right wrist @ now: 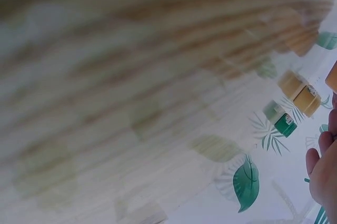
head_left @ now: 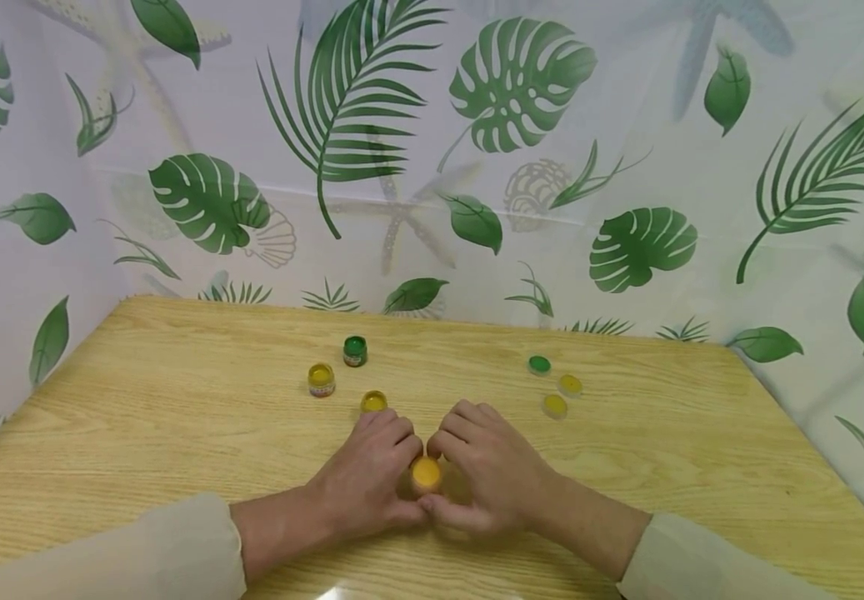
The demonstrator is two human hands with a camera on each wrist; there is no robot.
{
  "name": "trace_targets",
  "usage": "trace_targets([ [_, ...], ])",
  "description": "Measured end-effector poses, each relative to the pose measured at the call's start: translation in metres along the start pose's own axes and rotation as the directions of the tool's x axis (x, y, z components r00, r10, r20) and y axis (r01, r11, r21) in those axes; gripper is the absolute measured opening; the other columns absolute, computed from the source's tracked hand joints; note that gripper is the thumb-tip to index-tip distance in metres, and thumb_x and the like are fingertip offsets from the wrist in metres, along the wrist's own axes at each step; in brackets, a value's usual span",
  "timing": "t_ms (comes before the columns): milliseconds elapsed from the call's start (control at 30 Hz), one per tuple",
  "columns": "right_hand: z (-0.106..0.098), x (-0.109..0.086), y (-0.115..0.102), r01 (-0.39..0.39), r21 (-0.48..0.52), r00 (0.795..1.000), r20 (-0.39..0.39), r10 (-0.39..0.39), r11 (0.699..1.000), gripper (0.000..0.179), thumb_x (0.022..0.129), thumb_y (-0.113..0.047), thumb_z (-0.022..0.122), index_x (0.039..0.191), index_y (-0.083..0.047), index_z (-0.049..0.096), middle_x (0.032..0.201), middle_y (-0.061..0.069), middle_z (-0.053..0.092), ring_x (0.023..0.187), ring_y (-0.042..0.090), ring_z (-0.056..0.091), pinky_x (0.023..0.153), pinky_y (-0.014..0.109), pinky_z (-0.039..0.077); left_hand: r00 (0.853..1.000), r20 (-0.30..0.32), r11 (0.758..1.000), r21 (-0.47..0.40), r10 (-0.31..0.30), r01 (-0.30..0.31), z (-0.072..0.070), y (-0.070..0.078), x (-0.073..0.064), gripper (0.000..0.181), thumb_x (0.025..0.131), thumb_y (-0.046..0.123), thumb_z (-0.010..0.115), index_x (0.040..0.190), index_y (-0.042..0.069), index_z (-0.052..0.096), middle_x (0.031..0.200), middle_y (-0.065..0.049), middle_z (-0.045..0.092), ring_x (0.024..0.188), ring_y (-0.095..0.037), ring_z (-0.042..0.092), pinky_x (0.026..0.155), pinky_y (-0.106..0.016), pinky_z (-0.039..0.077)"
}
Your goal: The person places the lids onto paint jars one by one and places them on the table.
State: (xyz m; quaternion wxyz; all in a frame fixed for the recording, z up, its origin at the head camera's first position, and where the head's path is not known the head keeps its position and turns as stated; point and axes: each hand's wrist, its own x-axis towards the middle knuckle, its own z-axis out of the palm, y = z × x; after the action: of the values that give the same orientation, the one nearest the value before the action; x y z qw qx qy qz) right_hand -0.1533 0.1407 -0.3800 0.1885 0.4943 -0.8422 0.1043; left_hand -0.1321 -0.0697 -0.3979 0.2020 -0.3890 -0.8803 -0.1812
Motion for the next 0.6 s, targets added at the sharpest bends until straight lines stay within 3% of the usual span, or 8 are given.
trace_targets([
  [367, 0.0001, -0.0005, -0.0001, -0.011, -0.006, 1.000, 0.026, 0.012, 1.000, 0.025, 0.082, -0.039, 0.064, 0.095, -0.017, 0.065, 0.090, -0.006, 0.061, 0.089, 0.011, 0.050, 0.079, 0.029, 0.042, 0.999, -0.014, 1.000, -0.004, -0.029, 0.029, 0.0001, -0.0021, 0.0015, 0.033, 0.073, 0.043, 0.078, 0.081, 0.015, 0.062, 0.082, 0.008, 0.051, 0.081, -0.011, 0.043, 0.083, -0.032, 0.040],
  [600, 0.0001, -0.0004, -0.0002, -0.018, -0.016, 1.000, 0.025, 0.018, 1.000, 0.025, 0.083, -0.041, 0.065, 0.091, -0.018, 0.063, 0.088, -0.006, 0.059, 0.088, 0.011, 0.049, 0.078, 0.028, 0.041, 1.000, -0.014, 1.000, 0.000, -0.018, 0.018, 0.0002, -0.0021, 0.0017, 0.033, 0.072, 0.043, 0.079, 0.079, 0.017, 0.060, 0.081, 0.009, 0.050, 0.082, -0.011, 0.041, 0.083, -0.031, 0.039],
])
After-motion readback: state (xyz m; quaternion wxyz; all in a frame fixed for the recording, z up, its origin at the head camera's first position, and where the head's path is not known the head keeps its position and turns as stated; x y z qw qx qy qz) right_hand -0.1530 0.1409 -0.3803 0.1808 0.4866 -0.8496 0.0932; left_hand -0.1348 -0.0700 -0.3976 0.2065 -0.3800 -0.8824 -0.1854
